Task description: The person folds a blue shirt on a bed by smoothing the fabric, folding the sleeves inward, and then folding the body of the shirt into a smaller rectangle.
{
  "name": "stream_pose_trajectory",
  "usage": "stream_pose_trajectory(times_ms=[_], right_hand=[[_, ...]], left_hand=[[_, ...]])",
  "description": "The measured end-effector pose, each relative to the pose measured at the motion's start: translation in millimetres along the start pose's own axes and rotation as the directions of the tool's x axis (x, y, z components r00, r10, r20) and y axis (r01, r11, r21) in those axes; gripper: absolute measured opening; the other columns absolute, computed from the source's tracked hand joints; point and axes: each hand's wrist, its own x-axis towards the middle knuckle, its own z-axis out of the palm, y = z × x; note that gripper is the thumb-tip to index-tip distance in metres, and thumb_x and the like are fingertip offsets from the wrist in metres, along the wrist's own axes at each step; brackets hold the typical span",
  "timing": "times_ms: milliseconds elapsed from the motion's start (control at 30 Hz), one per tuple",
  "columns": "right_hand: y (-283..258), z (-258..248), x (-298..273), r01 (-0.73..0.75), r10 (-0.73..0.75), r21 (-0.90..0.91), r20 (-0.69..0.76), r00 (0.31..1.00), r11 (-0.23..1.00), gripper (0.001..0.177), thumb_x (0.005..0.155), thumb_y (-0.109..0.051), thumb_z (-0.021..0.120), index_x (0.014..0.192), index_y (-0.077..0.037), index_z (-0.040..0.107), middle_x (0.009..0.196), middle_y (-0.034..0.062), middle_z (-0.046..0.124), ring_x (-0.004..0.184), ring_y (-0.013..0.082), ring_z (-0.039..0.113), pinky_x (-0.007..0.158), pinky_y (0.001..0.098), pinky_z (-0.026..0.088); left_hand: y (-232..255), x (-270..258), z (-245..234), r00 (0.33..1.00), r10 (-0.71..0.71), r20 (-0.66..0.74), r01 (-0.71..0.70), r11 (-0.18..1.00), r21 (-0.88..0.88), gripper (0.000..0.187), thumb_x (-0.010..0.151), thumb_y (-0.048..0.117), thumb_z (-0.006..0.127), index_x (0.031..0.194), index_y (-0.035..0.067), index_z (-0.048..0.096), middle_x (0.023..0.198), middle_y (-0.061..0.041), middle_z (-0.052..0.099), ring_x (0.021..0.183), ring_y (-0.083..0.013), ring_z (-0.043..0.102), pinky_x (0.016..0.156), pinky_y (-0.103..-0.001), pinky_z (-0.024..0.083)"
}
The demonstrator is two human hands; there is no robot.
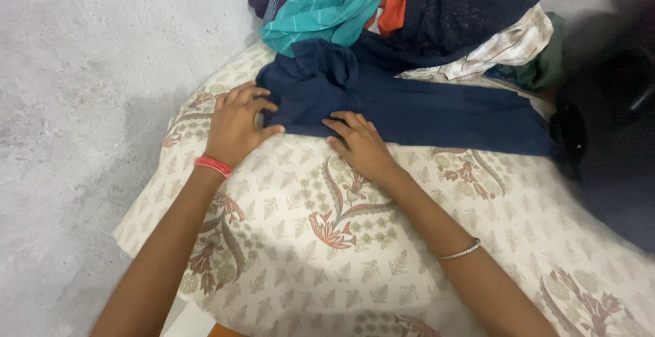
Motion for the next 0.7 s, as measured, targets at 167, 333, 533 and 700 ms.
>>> stream_pose_trajectory(times_ms=[167, 333, 533, 700], right_hand=[[5.2, 3.1, -2.8, 0.013, -0.013, 0.001, -0.019, 1.0, 1.0, 0.038, 0.099, -0.013, 0.058, 0.135, -0.012, 0.067, 0.141, 0.0081, 0.058, 0.127, 0.0283, 0.053, 0.108, 0.0422, 0.041], [7.1, 3.5, -4.2, 0.023, -0.023, 0.023, -0.006, 1.0, 0.999, 0.04, 0.097, -0.008, 0.057, 0.136, -0.013, 0.067, 0.141, 0.0085, 0.059, 0.125, 0.0281, 0.055, 0.108, 0.0425, 0.041], [7.3, 2.3, -6.8, 0.074, -0.074, 0.013, -0.001, 0.997, 0.997, 0.044, 0.093, -0.007, 0.059, 0.136, -0.016, 0.067, 0.139, 0.0095, 0.059, 0.126, 0.0297, 0.054, 0.107, 0.0436, 0.041], [11.2, 2.4, -6.0, 0.03, -0.029, 0.077, -0.005, 1.0, 0.997, 0.04, 0.097, -0.015, 0.058, 0.136, -0.014, 0.067, 0.138, 0.0088, 0.061, 0.125, 0.0293, 0.056, 0.108, 0.0433, 0.042]], left_hand=[[5.5, 11.4, -3.1, 0.986, -0.166, -0.008, 0.152, 0.92, -0.36, 0.028, 0.089, 0.033, 0.08, 0.095, 0.006, 0.077, 0.096, -0.005, 0.074, 0.093, -0.021, 0.064, 0.087, -0.039, 0.046], [1.7, 12.0, -11.0, 0.865, -0.448, 0.225, 0.495, 0.833, -0.247, 0.023, 0.099, 0.027, 0.073, 0.112, 0.008, 0.076, 0.069, -0.009, 0.065, 0.06, -0.015, 0.052, 0.063, -0.03, 0.042], [-16.6, -10.1, -9.4, 0.86, -0.406, 0.308, 0.509, 0.665, -0.546, 0.042, 0.09, 0.01, 0.071, 0.131, 0.009, 0.062, 0.077, 0.001, 0.075, 0.07, -0.0006, 0.063, 0.064, -0.021, 0.048], [-10.9, -17.7, -8.5, 0.814, -0.502, 0.292, 0.574, 0.622, -0.532, 0.043, 0.093, 0.012, 0.073, 0.134, 0.012, 0.061, 0.076, -0.005, 0.071, 0.063, -0.0092, 0.051, 0.06, -0.029, 0.041]])
